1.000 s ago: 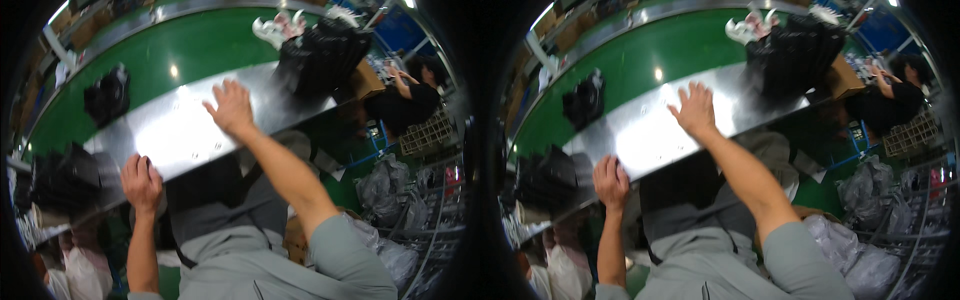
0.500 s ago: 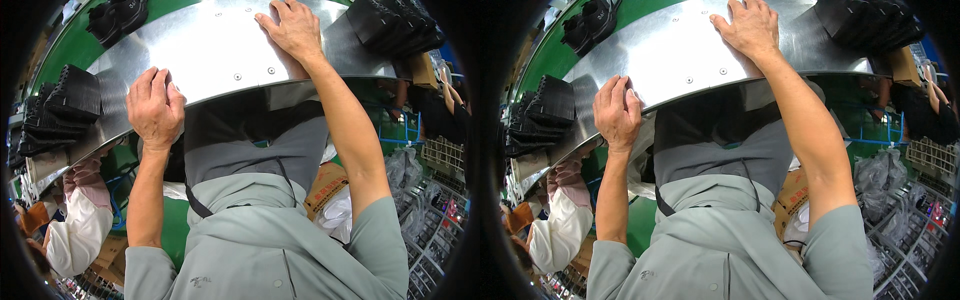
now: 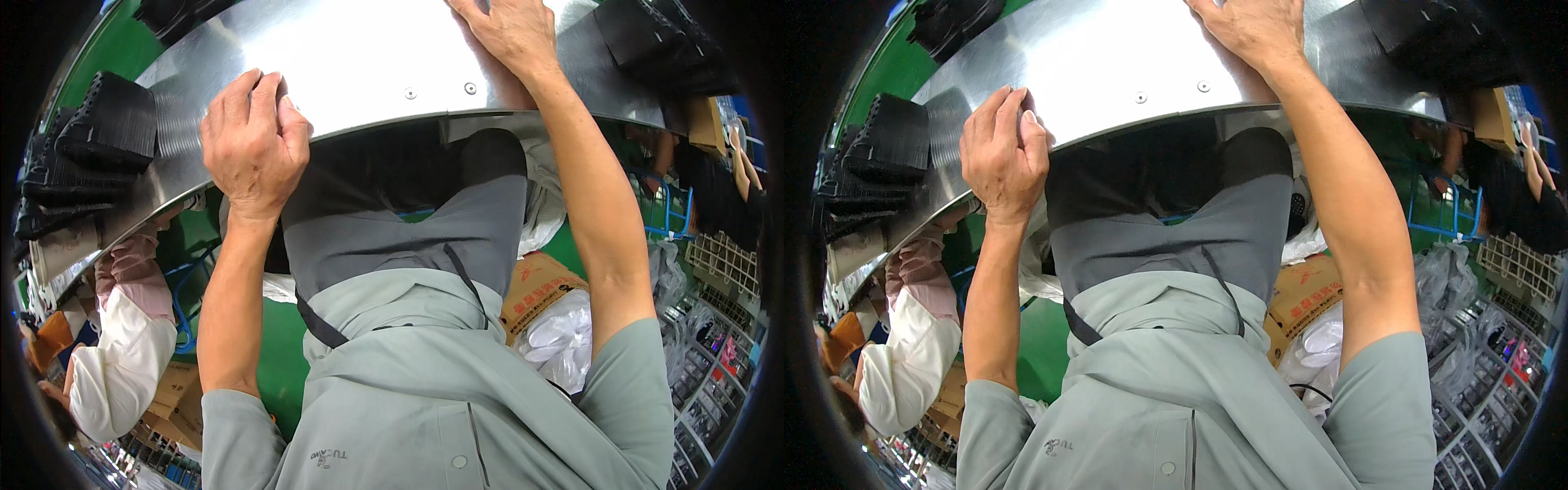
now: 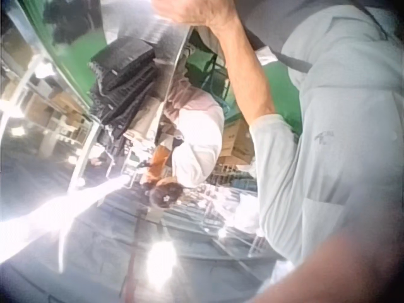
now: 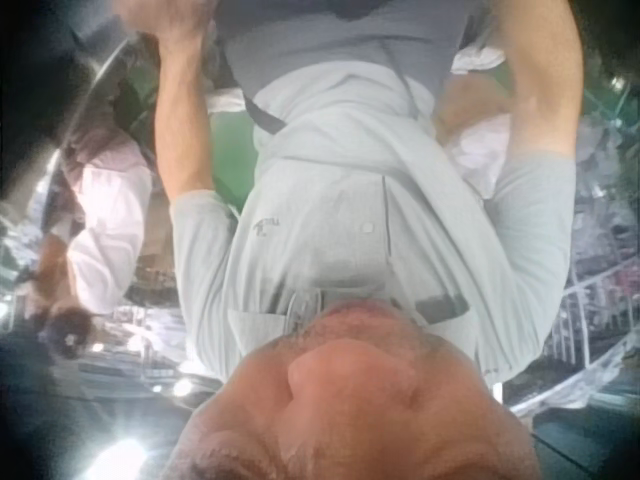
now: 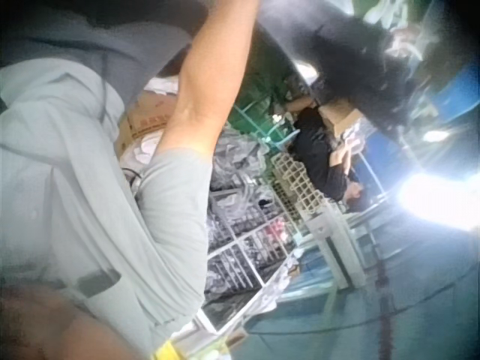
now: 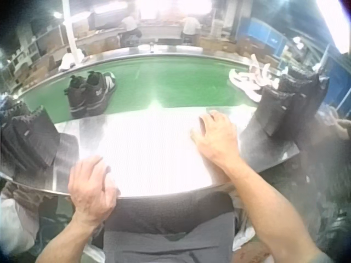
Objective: The person reaches into a white bag to retrieve shoe components, places them on a metal surface, and proceeds to pick up various pairs of sneakers from a conveyor belt. The person handles each shoe, turning it over and checking different parts before placing them back onto the moving belt or a nearby stack.
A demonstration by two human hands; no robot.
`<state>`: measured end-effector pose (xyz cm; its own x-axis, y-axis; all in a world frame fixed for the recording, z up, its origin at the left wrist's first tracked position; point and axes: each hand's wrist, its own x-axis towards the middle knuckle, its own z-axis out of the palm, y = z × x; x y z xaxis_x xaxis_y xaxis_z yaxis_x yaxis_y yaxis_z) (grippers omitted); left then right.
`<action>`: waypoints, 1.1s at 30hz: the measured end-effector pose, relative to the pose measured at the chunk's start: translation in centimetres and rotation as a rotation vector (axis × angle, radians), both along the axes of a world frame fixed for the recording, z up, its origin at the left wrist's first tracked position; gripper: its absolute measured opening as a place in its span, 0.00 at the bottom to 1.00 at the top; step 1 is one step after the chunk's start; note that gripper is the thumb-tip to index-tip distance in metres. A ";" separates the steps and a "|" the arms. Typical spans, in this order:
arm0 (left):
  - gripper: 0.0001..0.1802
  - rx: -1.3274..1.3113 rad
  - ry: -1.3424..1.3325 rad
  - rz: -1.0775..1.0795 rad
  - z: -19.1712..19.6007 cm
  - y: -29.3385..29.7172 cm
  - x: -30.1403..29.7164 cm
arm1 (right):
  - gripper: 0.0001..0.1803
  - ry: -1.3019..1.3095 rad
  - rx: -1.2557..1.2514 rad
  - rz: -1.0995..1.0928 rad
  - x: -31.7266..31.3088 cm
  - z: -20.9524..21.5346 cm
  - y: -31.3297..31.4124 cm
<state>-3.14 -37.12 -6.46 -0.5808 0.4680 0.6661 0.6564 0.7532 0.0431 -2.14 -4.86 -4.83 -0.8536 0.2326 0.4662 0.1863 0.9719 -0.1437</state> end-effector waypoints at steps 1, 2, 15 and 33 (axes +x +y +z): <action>0.16 0.002 0.001 0.007 0.0 0.0 -0.1 | 0.28 0.001 0.002 0.007 0.0 0.0 0.0; 0.16 0.005 0.006 0.004 0.0 0.1 -0.1 | 0.28 -0.004 0.015 -0.008 0.1 0.1 -0.1; 0.17 0.001 0.024 0.000 -0.3 -0.1 0.0 | 0.30 -0.021 0.010 0.009 0.3 -0.1 0.2; 0.17 0.047 -0.085 -0.005 0.1 0.0 0.4 | 0.34 -0.111 0.048 0.038 0.1 -0.9 2.4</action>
<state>-2.72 -37.12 -6.36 -0.6338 0.4401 0.6361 0.6525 0.7458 0.1343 -2.01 -2.48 -5.73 -0.9085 0.1784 0.3778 0.1610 0.9839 -0.0775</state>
